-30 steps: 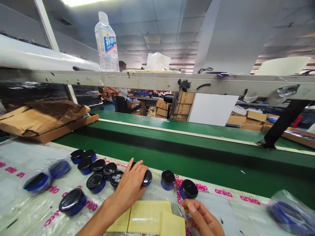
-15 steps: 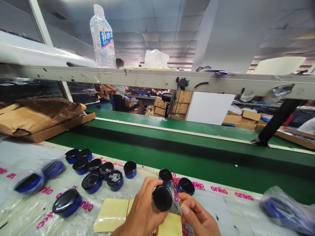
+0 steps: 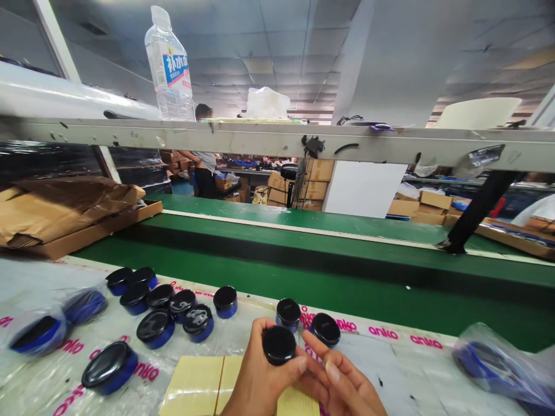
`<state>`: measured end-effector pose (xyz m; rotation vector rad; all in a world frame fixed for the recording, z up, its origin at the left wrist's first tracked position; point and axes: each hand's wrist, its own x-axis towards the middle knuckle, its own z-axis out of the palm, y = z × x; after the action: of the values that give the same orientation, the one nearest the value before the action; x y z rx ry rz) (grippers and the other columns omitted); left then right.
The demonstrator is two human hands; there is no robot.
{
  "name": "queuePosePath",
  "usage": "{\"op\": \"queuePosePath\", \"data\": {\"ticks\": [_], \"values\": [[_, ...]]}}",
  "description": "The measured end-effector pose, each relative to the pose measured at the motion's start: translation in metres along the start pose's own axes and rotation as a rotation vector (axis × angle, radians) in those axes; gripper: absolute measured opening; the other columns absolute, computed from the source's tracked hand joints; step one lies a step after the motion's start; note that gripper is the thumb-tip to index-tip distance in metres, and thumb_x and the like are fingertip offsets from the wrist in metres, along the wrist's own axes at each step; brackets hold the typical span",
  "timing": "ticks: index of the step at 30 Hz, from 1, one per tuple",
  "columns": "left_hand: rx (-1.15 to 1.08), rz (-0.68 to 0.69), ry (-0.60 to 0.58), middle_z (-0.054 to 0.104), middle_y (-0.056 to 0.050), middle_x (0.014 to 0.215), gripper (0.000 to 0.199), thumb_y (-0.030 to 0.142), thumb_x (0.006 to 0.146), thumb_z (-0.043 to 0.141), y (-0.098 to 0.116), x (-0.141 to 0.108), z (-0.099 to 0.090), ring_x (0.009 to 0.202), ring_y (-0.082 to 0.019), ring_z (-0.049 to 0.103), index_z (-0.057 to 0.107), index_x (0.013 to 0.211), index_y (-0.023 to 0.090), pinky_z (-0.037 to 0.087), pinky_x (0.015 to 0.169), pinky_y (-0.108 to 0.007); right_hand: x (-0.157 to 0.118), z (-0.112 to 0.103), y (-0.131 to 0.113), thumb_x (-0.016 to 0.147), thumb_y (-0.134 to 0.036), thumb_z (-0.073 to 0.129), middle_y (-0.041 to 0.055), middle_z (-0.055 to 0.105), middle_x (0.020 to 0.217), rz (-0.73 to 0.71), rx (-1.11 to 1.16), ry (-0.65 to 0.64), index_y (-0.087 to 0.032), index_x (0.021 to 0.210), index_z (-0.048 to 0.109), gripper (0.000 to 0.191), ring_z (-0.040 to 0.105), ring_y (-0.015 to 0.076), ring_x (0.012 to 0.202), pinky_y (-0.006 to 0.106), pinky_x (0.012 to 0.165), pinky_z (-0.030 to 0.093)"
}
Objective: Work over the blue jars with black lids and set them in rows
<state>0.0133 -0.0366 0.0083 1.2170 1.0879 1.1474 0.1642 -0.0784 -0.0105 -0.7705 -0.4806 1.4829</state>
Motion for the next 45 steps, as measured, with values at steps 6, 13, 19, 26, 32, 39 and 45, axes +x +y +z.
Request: {"op": "queuePosePath", "data": {"ticks": [6, 13, 19, 26, 32, 39, 45], "values": [[-0.362, -0.187, -0.232, 0.067, -0.013, 0.130, 0.077, 0.029, 0.067, 0.083, -0.010, 0.007, -0.002, 0.125, -0.034, 0.060, 0.053, 0.136, 0.018, 0.042, 0.108, -0.044, 0.007, -0.012, -0.011, 0.070, -0.041, 0.093, 0.0113, 0.068, 0.135, -0.041, 0.056, -0.011, -0.021, 0.075, 0.073, 0.029, 0.064, 0.0338, 0.124, 0.044, 0.096, 0.057], [-0.040, 0.030, -0.428, 0.065, -0.011, 0.131, 0.073, 0.012, 0.064, 0.079, -0.010, 0.006, -0.008, 0.118, -0.032, 0.065, 0.058, 0.133, 0.023, 0.053, 0.099, -0.043, 0.002, -0.008, -0.017, 0.072, -0.045, 0.091, 0.0108, 0.064, 0.142, -0.037, 0.010, -0.053, -0.022, 0.072, 0.071, 0.030, 0.063, 0.0350, 0.125, 0.046, 0.101, 0.052], [0.493, 0.453, -0.090, 0.062, -0.006, 0.118, 0.054, 0.003, 0.061, 0.067, -0.014, 0.001, -0.007, 0.106, -0.027, 0.068, 0.061, 0.110, 0.025, 0.057, 0.089, -0.039, 0.001, -0.005, -0.010, 0.065, -0.057, 0.091, 0.0140, 0.062, 0.143, -0.077, -0.164, 0.014, -0.022, 0.067, 0.071, 0.040, 0.040, 0.0399, 0.145, 0.050, 0.103, 0.050], [0.545, 0.483, -0.081, 0.066, -0.005, 0.116, 0.038, 0.012, 0.075, 0.068, -0.027, 0.004, -0.003, 0.103, -0.024, 0.069, 0.056, 0.108, 0.026, 0.058, 0.087, -0.037, 0.007, -0.016, 0.012, 0.063, -0.066, 0.087, 0.0125, 0.059, 0.147, -0.030, -0.347, 0.023, -0.022, 0.073, 0.072, 0.047, 0.057, 0.0403, 0.129, 0.051, 0.112, 0.038], [0.568, 0.463, -0.117, 0.065, -0.004, 0.111, 0.042, 0.006, 0.071, 0.067, -0.020, 0.001, -0.005, 0.101, -0.023, 0.068, 0.056, 0.107, 0.025, 0.057, 0.086, -0.035, 0.003, -0.006, 0.005, 0.065, -0.068, 0.084, 0.0139, 0.068, 0.135, -0.139, -0.532, 0.085, -0.022, 0.070, 0.074, 0.047, 0.061, 0.0380, 0.123, 0.042, 0.103, 0.046], [0.548, 0.471, -0.150, 0.065, -0.004, 0.116, 0.050, 0.002, 0.069, 0.067, -0.022, 0.001, -0.007, 0.105, -0.024, 0.066, 0.056, 0.111, 0.026, 0.056, 0.090, -0.036, 0.000, 0.002, 0.001, 0.066, -0.066, 0.085, 0.0152, 0.070, 0.126, -0.168, -0.568, 0.098, -0.022, 0.067, 0.075, 0.046, 0.066, 0.0352, 0.113, 0.037, 0.095, 0.051], [0.533, 0.452, -0.153, 0.066, -0.004, 0.117, 0.051, -0.001, 0.068, 0.067, -0.021, 0.001, -0.006, 0.107, -0.024, 0.066, 0.058, 0.110, 0.025, 0.055, 0.093, -0.036, 0.000, 0.002, 0.001, 0.066, -0.066, 0.085, 0.0152, 0.069, 0.126, -0.175, -0.563, 0.086, -0.021, 0.067, 0.075, 0.045, 0.065, 0.0357, 0.114, 0.037, 0.095, 0.050]]}}
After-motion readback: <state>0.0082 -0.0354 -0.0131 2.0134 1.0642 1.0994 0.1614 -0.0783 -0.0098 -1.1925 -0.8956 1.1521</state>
